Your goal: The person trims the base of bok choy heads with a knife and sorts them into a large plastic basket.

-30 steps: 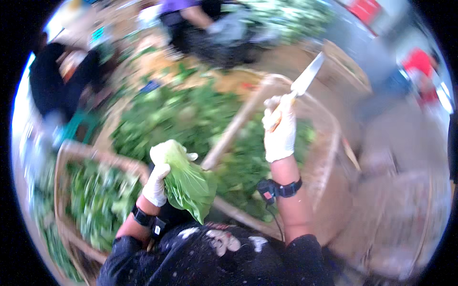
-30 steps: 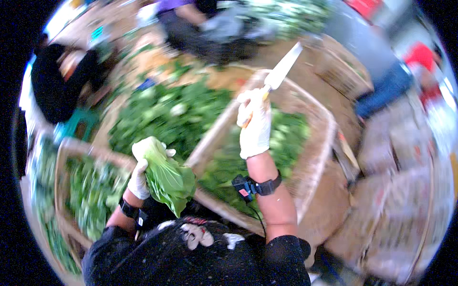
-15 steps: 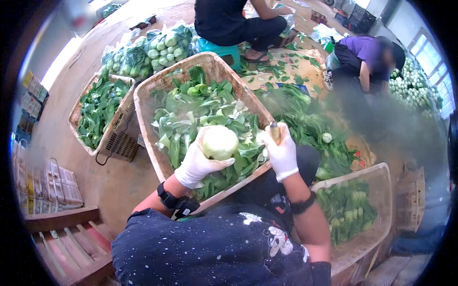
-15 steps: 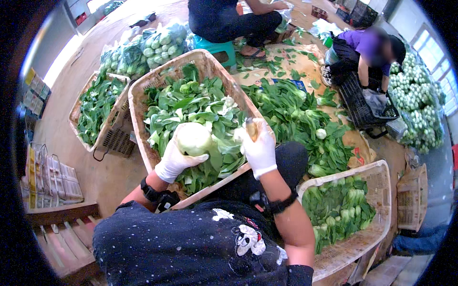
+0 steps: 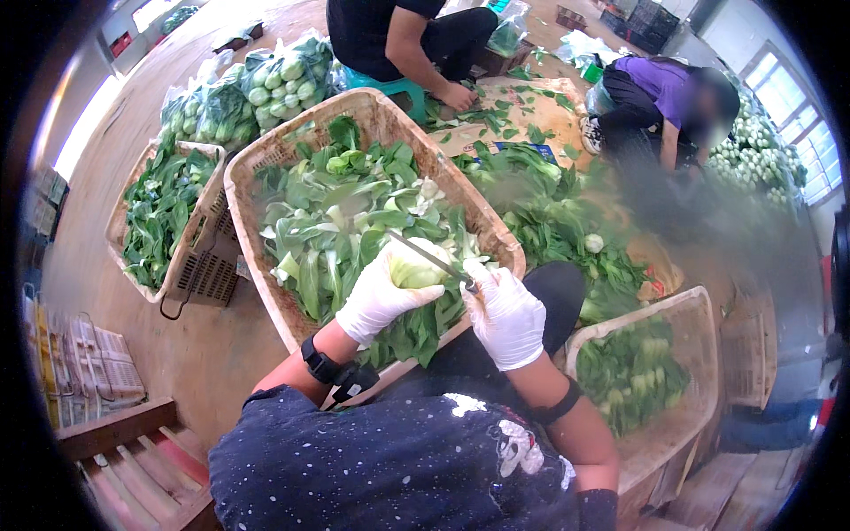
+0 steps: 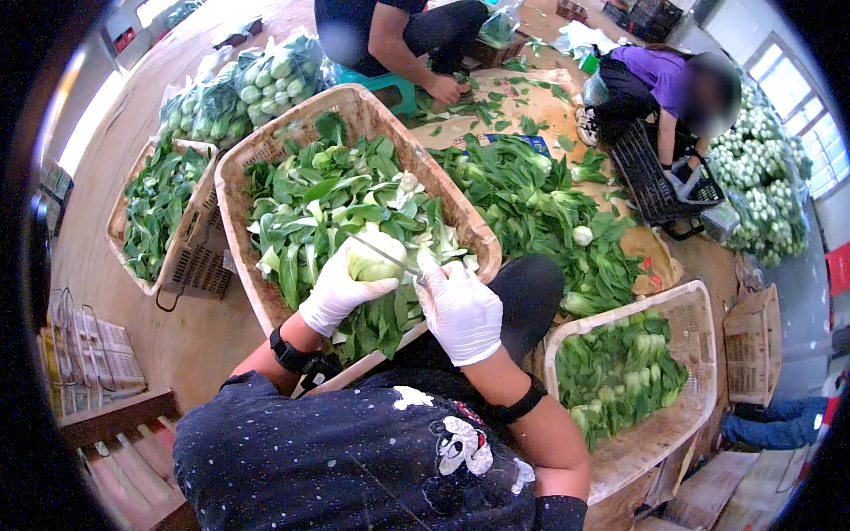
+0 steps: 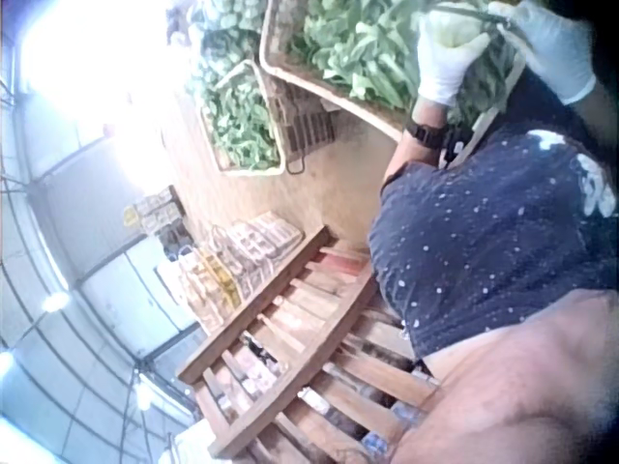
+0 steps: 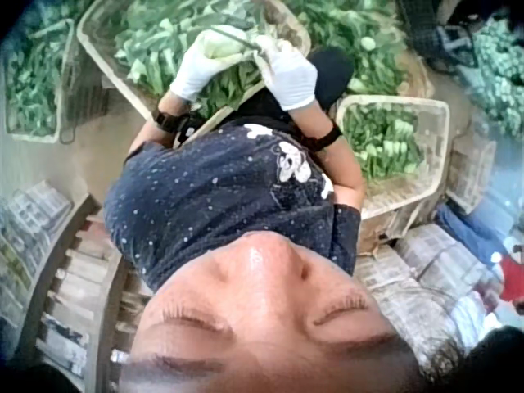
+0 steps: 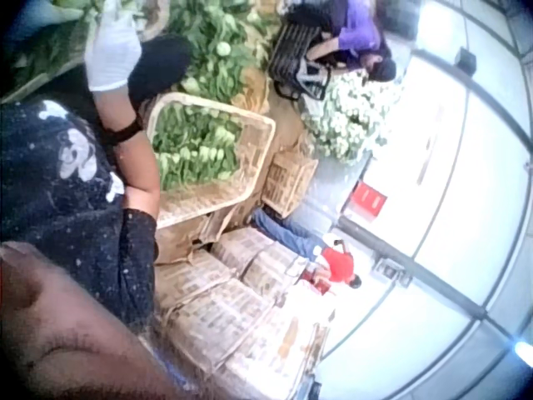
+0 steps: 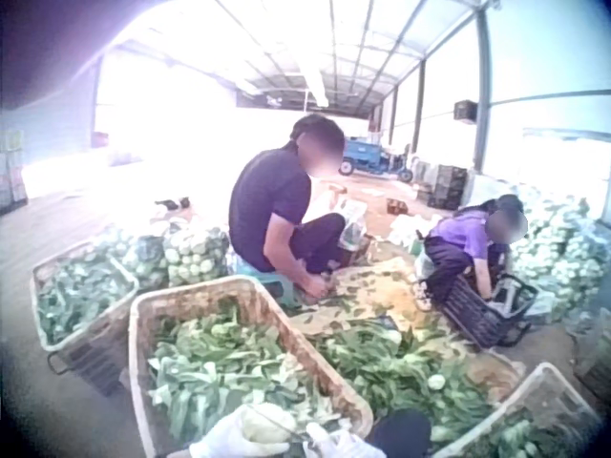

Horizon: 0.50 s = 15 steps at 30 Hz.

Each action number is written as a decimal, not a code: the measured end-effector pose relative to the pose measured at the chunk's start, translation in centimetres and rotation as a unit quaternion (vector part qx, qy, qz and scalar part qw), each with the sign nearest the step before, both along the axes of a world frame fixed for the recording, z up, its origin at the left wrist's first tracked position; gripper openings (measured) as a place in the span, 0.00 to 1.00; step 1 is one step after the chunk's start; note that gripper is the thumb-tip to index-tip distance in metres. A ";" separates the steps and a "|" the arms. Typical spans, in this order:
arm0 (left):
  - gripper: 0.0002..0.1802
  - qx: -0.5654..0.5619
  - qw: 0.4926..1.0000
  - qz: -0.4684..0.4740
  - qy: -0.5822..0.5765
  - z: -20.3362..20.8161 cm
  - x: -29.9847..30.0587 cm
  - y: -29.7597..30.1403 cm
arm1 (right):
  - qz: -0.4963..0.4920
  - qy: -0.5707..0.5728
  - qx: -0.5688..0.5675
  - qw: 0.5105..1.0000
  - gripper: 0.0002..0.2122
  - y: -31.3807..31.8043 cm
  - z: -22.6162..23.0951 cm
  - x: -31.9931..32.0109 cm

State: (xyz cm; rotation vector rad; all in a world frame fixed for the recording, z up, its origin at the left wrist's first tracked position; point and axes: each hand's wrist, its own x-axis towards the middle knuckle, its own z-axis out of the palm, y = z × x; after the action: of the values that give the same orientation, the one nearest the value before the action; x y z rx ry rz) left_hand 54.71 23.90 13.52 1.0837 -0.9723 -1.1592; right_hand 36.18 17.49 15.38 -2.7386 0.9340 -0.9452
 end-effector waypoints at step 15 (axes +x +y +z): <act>0.25 -0.012 0.997 0.041 -0.065 -0.9 0.1 0.1 | 0.042 0.015 0.036 0.998 0.13 0.2 -0.5 0.0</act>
State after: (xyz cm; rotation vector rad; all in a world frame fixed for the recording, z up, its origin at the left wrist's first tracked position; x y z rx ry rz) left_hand 54.84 24.04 12.65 1.1805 -1.0294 -1.0191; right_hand 36.18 17.67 14.91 -2.7146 0.8320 -0.8422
